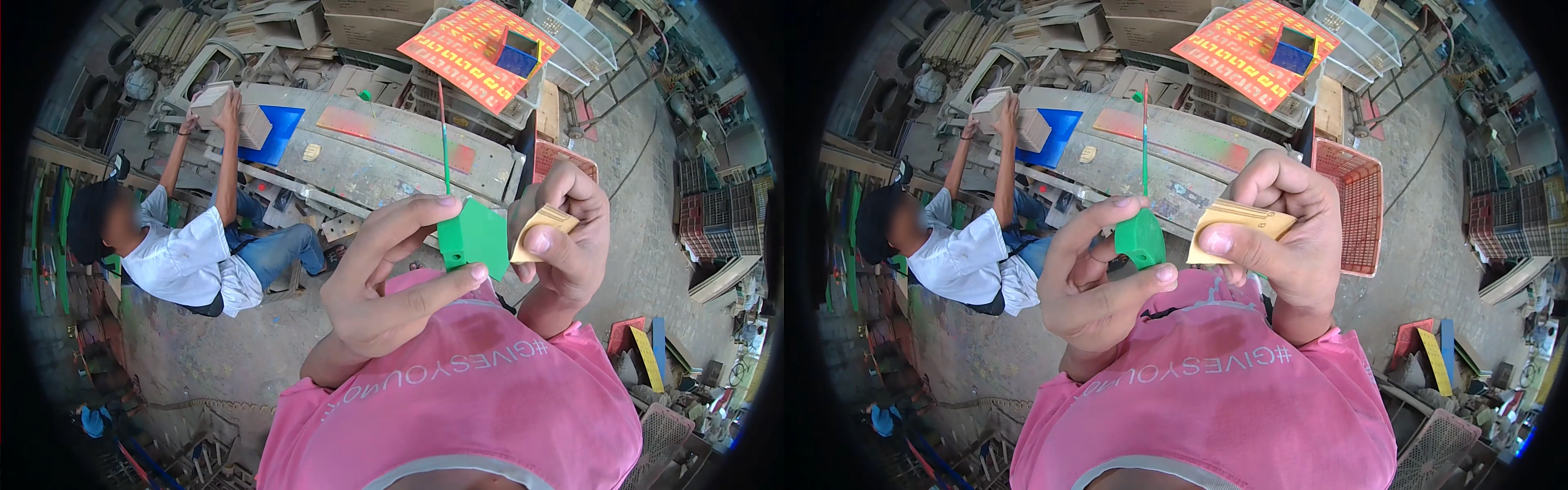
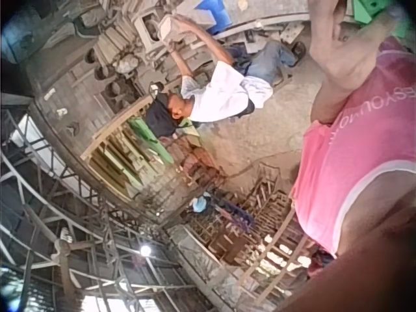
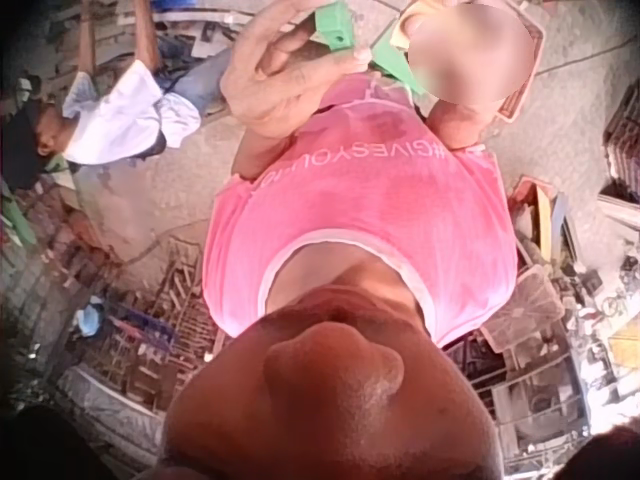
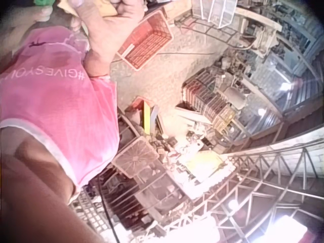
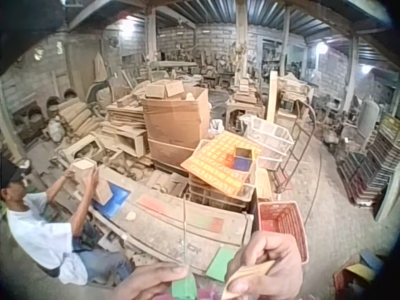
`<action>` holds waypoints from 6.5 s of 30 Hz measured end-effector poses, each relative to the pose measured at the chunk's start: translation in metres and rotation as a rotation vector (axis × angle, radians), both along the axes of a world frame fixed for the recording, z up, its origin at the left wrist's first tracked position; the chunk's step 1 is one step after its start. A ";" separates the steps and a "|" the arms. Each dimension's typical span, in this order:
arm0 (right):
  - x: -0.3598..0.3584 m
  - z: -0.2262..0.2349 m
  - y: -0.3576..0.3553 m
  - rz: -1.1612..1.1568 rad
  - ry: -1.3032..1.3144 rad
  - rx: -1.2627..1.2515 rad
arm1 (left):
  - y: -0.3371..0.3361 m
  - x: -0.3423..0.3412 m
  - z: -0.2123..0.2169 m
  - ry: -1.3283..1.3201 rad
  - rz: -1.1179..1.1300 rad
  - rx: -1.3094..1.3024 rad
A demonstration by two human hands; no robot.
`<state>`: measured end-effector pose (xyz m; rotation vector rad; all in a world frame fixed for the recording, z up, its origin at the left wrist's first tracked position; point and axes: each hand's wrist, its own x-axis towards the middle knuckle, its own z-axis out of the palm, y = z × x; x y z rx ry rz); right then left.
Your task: The person sits on the floor and sands a small green wooden piece using a sanding block. They rotate the object to smooth different edges and surfaces.
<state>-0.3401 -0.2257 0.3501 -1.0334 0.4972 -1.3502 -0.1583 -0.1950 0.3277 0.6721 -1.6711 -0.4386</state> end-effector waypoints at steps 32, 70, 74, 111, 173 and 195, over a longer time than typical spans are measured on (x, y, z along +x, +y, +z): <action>0.032 -0.018 0.010 0.072 -0.040 0.010 | -0.011 0.014 -0.027 0.747 -0.382 0.436; 0.032 -0.008 0.004 -0.011 -0.026 0.043 | -0.013 0.023 -0.009 0.124 -0.064 0.193; 0.033 -0.006 -0.002 -0.015 0.034 0.033 | -0.018 0.022 -0.009 0.133 -0.079 0.199; 0.017 -0.009 -0.025 -0.196 0.232 0.026 | -0.045 0.008 0.004 -0.145 0.360 -0.080; 0.018 -0.037 -0.010 -0.256 0.427 -0.347 | -0.047 0.005 -0.049 0.719 -0.517 0.417; 0.012 -0.039 -0.012 -0.061 0.681 -0.723 | -0.034 0.016 -0.056 0.712 -0.334 0.384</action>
